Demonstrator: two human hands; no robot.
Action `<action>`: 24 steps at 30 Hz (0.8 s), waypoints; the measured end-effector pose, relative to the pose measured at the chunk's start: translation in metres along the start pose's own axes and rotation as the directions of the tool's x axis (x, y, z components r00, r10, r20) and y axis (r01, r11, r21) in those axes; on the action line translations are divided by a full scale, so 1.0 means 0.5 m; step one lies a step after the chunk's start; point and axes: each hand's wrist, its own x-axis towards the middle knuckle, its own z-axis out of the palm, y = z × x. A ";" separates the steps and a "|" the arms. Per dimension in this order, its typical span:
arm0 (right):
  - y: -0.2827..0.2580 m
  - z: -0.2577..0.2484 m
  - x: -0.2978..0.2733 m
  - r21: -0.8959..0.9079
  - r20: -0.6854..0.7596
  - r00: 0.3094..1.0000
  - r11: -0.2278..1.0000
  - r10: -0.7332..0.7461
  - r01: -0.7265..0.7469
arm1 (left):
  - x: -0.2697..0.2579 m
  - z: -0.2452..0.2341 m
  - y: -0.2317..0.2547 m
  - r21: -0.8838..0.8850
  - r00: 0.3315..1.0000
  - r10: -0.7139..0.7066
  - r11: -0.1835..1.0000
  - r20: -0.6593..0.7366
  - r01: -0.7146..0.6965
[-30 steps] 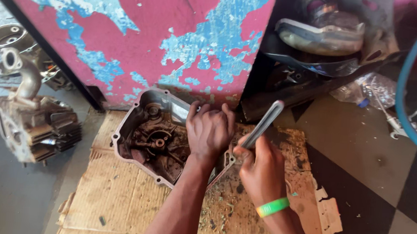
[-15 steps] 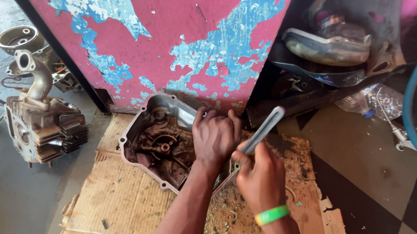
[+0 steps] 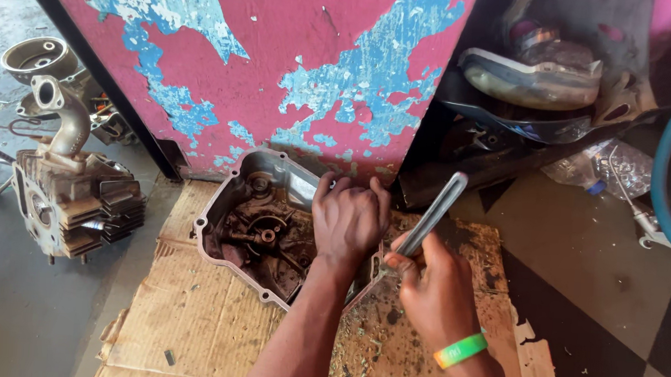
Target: The person scrapes debris from the inside of an engine casing using a flat tool, then cleans the edges and picks up the casing to show the internal components.
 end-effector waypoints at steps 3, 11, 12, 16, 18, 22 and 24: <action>0.011 0.000 -0.008 -0.067 -0.042 0.997 0.995 -0.070 0.067 | -0.003 0.000 -0.002 -0.029 0.998 0.024 0.999 -0.051 -0.026; -0.015 0.000 -0.015 -0.108 -0.036 0.988 0.983 0.147 -0.151 | 0.000 -0.004 0.005 -0.007 0.996 0.001 1.000 -0.095 -0.001; -0.017 0.000 -0.025 -0.091 -0.020 0.987 0.983 0.158 -0.159 | -0.001 -0.004 0.004 -0.004 0.994 0.006 1.000 -0.112 -0.006; -0.010 -0.002 -0.027 -0.065 -0.095 0.994 0.997 -0.045 0.039 | 0.007 -0.002 0.009 0.023 0.998 0.009 1.000 -0.068 -0.007; -0.001 0.003 -0.023 -0.044 -0.113 0.994 0.999 -0.010 0.005 | 0.000 -0.003 0.008 0.032 0.995 -0.008 0.999 -0.095 0.011; -0.008 0.008 -0.051 -0.088 -0.079 0.996 0.996 -0.027 0.020 | 0.008 0.001 0.009 0.017 0.992 0.021 1.000 -0.124 -0.019; -0.009 0.011 -0.031 -0.082 -0.106 0.992 0.995 -0.064 0.055 | 0.007 0.000 0.011 0.048 0.991 0.023 0.999 -0.134 -0.017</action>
